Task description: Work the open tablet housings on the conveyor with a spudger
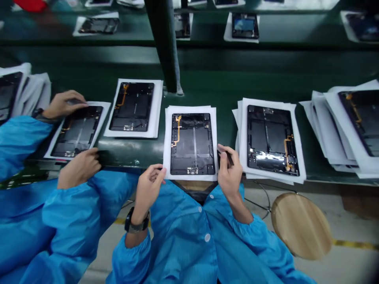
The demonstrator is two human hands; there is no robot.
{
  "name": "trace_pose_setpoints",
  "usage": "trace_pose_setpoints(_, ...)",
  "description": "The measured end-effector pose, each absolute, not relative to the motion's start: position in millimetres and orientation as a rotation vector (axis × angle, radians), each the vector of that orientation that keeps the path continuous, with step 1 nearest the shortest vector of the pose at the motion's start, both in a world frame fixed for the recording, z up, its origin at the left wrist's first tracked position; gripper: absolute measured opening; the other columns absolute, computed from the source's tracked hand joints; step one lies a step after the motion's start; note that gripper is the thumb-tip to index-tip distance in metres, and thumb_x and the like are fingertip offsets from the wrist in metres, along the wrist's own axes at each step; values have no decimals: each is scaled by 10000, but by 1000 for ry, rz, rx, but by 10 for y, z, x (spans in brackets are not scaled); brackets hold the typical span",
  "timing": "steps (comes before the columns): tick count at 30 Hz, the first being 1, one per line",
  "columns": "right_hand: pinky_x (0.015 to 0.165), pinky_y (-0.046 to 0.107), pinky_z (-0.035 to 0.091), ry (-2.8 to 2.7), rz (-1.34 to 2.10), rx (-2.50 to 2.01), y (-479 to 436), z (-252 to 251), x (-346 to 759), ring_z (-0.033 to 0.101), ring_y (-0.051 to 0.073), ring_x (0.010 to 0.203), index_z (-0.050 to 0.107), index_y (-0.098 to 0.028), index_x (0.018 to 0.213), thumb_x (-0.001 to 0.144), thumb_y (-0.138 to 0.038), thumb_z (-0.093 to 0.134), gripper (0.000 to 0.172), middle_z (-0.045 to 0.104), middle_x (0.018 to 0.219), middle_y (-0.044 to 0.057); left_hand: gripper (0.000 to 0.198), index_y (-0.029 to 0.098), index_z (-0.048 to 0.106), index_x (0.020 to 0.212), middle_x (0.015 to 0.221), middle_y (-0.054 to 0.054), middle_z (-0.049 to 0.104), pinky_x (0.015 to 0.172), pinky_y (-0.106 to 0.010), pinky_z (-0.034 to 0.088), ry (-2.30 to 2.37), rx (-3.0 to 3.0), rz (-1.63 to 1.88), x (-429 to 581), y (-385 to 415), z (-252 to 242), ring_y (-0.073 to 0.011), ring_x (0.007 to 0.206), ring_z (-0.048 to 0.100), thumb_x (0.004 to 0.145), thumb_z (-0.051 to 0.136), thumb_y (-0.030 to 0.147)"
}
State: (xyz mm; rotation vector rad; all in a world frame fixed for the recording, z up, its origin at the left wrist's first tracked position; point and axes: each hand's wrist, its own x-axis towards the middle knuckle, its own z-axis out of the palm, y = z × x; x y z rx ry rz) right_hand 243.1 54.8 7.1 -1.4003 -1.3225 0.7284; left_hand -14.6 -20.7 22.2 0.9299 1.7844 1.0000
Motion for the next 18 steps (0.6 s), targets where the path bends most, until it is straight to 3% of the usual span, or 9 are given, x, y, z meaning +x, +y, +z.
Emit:
trace_pose_setpoints(3, 1146, 460, 514, -1304, 810, -1410, 662, 84, 2347, 686, 262, 1291, 654, -225, 1337, 1074, -393, 574, 321, 725, 1376, 118, 400, 182, 673, 998, 612, 39, 617, 597, -261, 475, 1769, 982, 991, -61, -124, 235, -157, 573, 621, 878, 698, 563)
trace_pose_setpoints(10, 1122, 457, 542, -1255, 838, -1351, 769, 118, 2286, 733, 265, 1211, 670, -220, 1239, 1020, -349, 618, 260, 763, 1287, 124, 322, 222, 659, 881, 556, 53, 544, 582, -269, 433, 1839, 1090, 971, 49, -100, 200, -164, 545, 570, 909, 647, 543)
trace_pose_setpoints(12, 1147, 472, 528, -1292, 821, -1357, 765, 99, 2300, 716, 272, 1247, 658, -223, 1274, 1011, -335, 615, 288, 747, 1319, 128, 292, 224, 686, 884, 651, 13, 620, 636, -286, 461, 1901, 1122, 987, 48, -98, 196, -187, 639, 611, 890, 669, 515)
trace_pose_setpoints(14, 1206, 500, 482, -1322, 798, -1371, 746, 63, 2319, 661, 280, 1344, 617, -227, 1360, 1010, -328, 610, 365, 697, 1419, 137, 305, 220, 719, 1006, 898, -54, 729, 738, -315, 507, 1975, 1137, 1031, 35, -79, 189, -230, 840, 676, 869, 687, 490)
trace_pose_setpoints(16, 1263, 524, 420, -1324, 790, -1382, 721, 19, 2336, 583, 282, 1447, 556, -230, 1442, 1010, -328, 607, 445, 625, 1528, 141, 442, 214, 692, 1194, 1124, -99, 746, 855, -349, 539, 1935, 1077, 1070, 15, -39, 179, -265, 1031, 693, 845, 719, 484)
trace_pose_setpoints(18, 1283, 535, 396, -1303, 827, -1368, 698, -21, 2344, 542, 284, 1489, 518, -231, 1475, 1004, -332, 614, 492, 571, 1587, 144, 575, 197, 650, 1279, 1191, -118, 746, 922, -374, 555, 1803, 977, 1076, -11, 23, 162, -272, 1081, 706, 802, 776, 493)
